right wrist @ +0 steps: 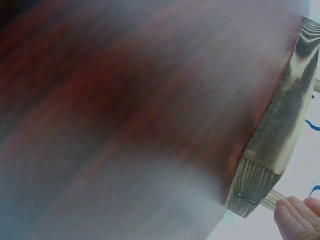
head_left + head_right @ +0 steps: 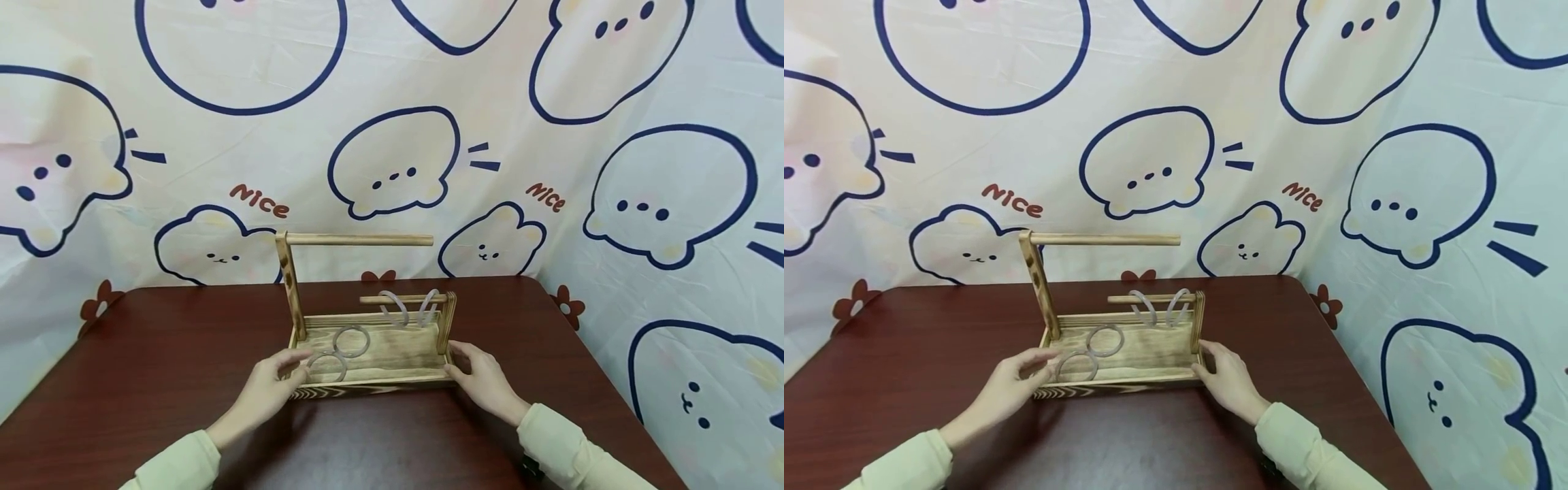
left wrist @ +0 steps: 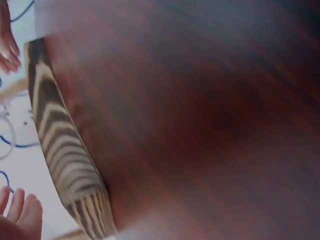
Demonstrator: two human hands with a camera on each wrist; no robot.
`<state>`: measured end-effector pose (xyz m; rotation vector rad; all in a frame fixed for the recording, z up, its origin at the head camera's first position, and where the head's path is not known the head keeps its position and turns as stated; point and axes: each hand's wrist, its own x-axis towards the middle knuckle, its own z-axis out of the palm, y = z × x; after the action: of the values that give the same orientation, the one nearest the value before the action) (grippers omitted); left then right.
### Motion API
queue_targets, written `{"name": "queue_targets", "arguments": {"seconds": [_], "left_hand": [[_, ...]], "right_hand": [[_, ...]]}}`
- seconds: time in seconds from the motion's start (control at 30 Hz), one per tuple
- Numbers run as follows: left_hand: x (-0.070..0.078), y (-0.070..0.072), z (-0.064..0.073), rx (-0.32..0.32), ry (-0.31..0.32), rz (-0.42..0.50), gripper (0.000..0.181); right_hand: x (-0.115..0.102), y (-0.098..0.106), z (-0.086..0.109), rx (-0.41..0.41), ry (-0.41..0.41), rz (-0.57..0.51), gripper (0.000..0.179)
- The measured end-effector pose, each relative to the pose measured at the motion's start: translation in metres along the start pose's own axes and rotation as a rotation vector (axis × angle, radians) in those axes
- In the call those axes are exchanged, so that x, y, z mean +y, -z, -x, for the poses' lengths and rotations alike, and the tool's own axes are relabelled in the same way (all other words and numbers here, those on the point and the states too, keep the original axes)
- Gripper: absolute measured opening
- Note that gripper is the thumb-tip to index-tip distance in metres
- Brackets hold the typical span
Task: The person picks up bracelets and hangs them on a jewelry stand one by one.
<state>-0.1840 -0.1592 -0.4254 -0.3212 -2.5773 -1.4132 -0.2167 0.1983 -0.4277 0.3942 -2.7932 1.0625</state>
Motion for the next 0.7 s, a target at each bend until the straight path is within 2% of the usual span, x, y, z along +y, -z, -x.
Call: {"name": "queue_targets", "arguments": {"seconds": [0.17, 0.43, 0.53, 0.7], "left_hand": [[-0.011, 0.015, -0.005, -0.007, 0.045, -0.016, 0.032], [-0.028, 0.025, -0.01, -0.104, 0.075, -0.064, 0.047], [-0.033, 0.025, -0.01, -0.165, 0.08, -0.063, 0.056], [-0.038, 0.023, -0.009, -0.248, 0.101, -0.001, 0.071]], "right_hand": [[-0.003, 0.002, 0.003, -0.007, 0.006, -0.016, 0.044], [-0.01, 0.001, 0.005, -0.061, -0.007, -0.075, 0.043], [-0.012, -0.001, 0.005, -0.088, 0.039, -0.099, 0.042], [-0.018, -0.006, 0.004, -0.102, 0.144, -0.084, 0.04]]}}
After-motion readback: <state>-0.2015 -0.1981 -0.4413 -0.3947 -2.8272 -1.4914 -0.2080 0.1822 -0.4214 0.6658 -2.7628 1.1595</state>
